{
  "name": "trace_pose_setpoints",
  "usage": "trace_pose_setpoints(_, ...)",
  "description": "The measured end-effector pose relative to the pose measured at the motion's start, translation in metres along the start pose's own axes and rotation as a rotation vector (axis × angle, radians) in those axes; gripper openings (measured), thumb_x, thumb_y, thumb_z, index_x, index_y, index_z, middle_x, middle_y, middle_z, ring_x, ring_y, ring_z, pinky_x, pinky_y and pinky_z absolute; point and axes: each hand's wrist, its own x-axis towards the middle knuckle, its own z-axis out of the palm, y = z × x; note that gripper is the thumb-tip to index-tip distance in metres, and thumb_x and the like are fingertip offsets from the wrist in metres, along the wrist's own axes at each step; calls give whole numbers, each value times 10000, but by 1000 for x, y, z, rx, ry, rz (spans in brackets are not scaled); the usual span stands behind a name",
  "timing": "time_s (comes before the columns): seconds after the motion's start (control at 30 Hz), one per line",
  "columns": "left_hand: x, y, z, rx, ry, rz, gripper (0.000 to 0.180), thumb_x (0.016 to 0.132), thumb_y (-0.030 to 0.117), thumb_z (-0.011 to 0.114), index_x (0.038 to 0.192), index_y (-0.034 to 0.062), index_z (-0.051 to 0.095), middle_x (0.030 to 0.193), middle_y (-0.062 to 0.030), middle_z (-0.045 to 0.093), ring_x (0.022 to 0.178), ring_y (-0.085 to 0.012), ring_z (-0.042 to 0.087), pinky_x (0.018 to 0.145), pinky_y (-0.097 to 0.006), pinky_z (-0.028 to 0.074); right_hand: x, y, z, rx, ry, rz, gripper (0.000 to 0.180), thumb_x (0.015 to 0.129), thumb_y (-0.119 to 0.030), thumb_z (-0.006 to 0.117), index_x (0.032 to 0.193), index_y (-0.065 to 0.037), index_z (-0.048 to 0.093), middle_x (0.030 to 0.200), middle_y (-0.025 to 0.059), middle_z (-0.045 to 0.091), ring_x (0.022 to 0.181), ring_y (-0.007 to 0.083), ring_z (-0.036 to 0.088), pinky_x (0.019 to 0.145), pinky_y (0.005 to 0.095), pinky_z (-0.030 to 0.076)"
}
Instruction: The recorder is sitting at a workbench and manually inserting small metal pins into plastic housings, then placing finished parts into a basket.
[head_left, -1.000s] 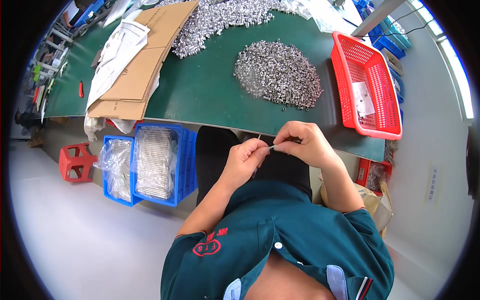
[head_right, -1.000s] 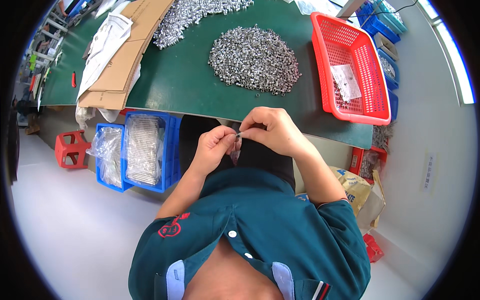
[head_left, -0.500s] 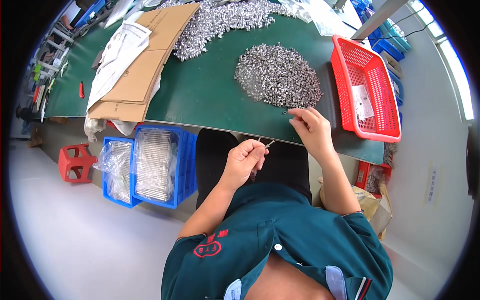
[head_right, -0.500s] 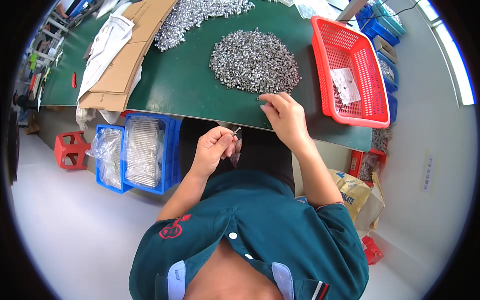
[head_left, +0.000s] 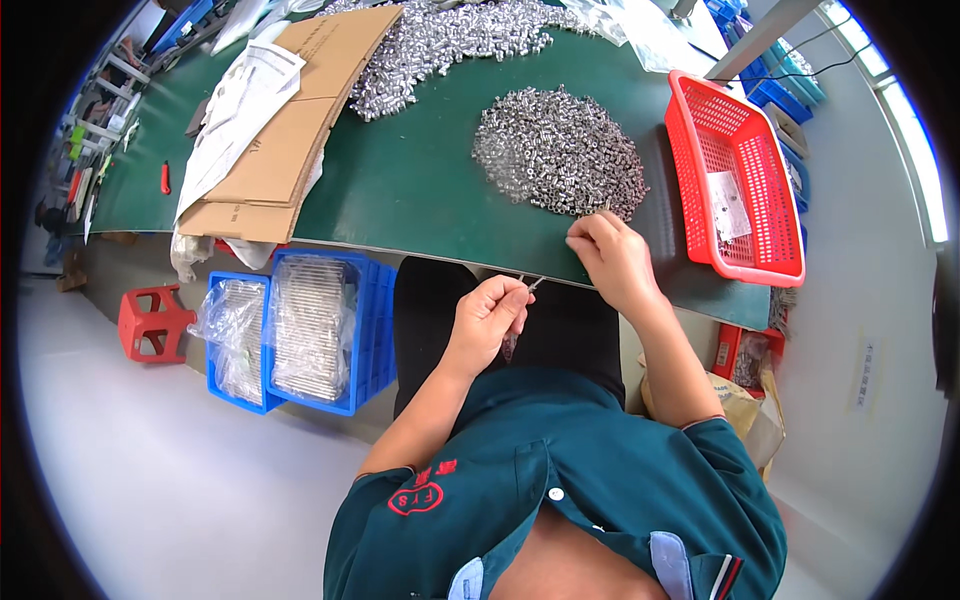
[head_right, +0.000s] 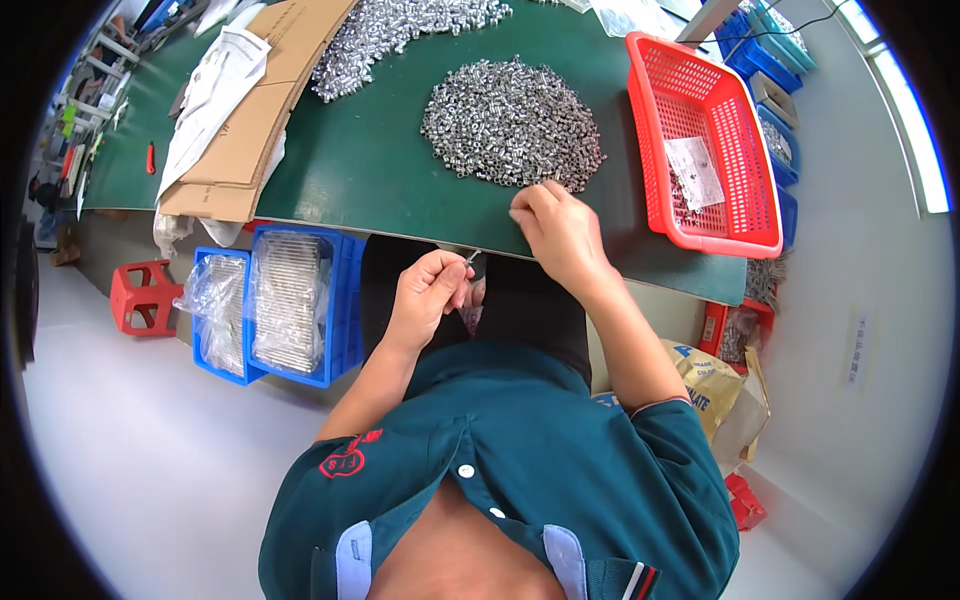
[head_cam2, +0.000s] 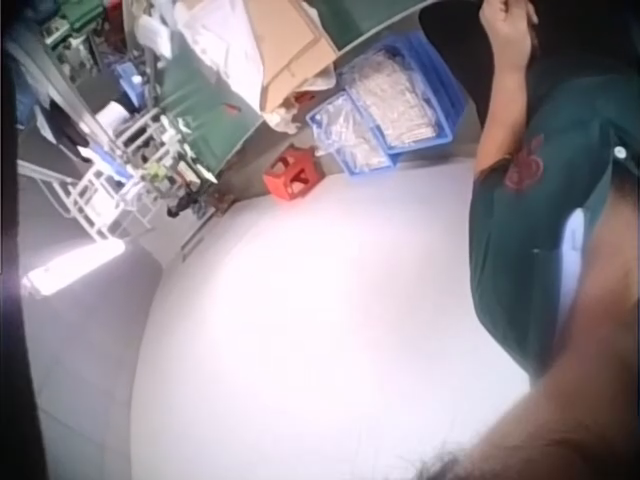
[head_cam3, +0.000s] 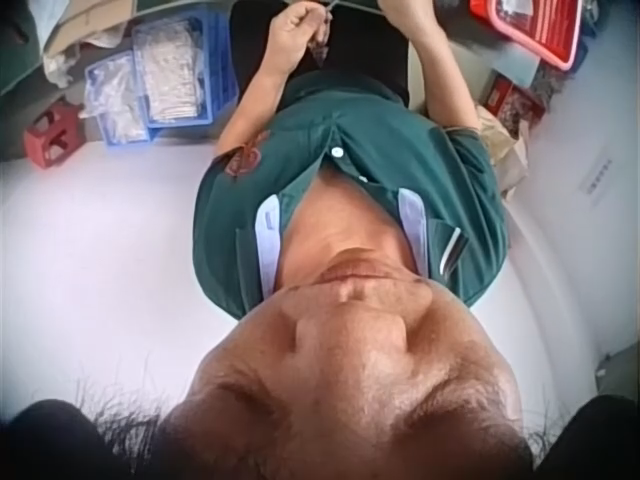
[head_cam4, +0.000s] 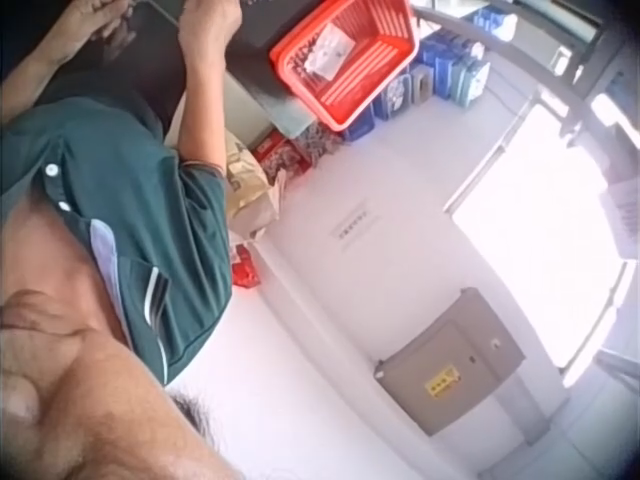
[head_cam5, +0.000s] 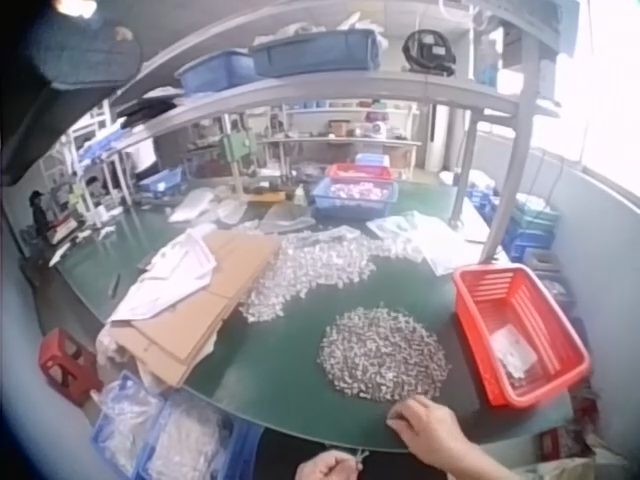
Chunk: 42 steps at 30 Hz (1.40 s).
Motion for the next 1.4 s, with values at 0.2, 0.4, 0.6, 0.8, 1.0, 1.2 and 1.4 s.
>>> trace_pose_setpoints(0.2, 0, -1, 3, 40, 18, 7, 169, 931, 160, 546, 857, 13, 585, 642, 6, 528, 564, -44, 475, 516, -188, 382, -17, -21, -5, 805, -350, 434, 78, 849, -45, 614, 914, -5, 598, 747, 8, 596, 634, 50, 566, 528, 184, 458)
trace_pose_setpoints(0.4, -2, -5, 2, 128, 20, 80, 164, 925, 150, 549, 844, 13, 586, 624, 11, 522, 551, -43, 472, 499, -189, 379, -18, -25, -6, 884, -385, 452, 65, 853, -32, 606, 908, 2, 598, 753, 15, 599, 649, 63, 578, 548, 202, 491)
trace_pose_setpoints(0.6, -6, 0, 1, 188, -6, 31, 169, 928, 146, 538, 837, 11, 584, 613, 11, 517, 531, -36, 459, 479, -185, 362, -23, -31, -15, 490, -330, 43, 49, 818, 43, 593, 865, 31, 590, 754, 50, 596, 648, 91, 599, 563, 233, 506)
trace_pose_setpoints(0.8, -8, -3, 4, 63, -30, -2, 169, 923, 139, 539, 824, 10, 585, 614, 13, 515, 531, -32, 460, 480, -190, 365, -37, -31, -1, 881, -272, 310, 56, 826, 48, 586, 877, 25, 589, 752, 33, 589, 629, 83, 581, 570, 222, 498)
trace_pose_setpoints(1.0, -11, 6, 7, 486, -73, 164, 156, 924, 147, 545, 850, 14, 575, 689, -8, 576, 575, -38, 453, 536, -199, 393, -35, -31, -12, 769, -511, 393, 84, 848, -28, 593, 910, 30, 592, 752, 26, 609, 612, 73, 560, 569, 218, 485)
trace_pose_setpoints(1.2, -4, 2, 8, 193, -46, 90, 172, 933, 164, 540, 840, 24, 577, 607, 12, 502, 526, -39, 445, 485, -193, 355, -28, -30, -16, 882, -478, 415, 231, 818, -4, 619, 1048, 9, 611, 786, 26, 611, 673, 67, 565, 597, 212, 483)
trace_pose_setpoints(1.4, -4, 2, 3, 56, -18, 49, 194, 941, 173, 532, 836, 13, 563, 607, 15, 493, 532, -38, 449, 487, -186, 356, 4, 4, -15, -9, 84, 78, 225, 737, -65, 683, 960, -80, 649, 796, 94, 586, 668, 240, 602, 625, 326, 493)
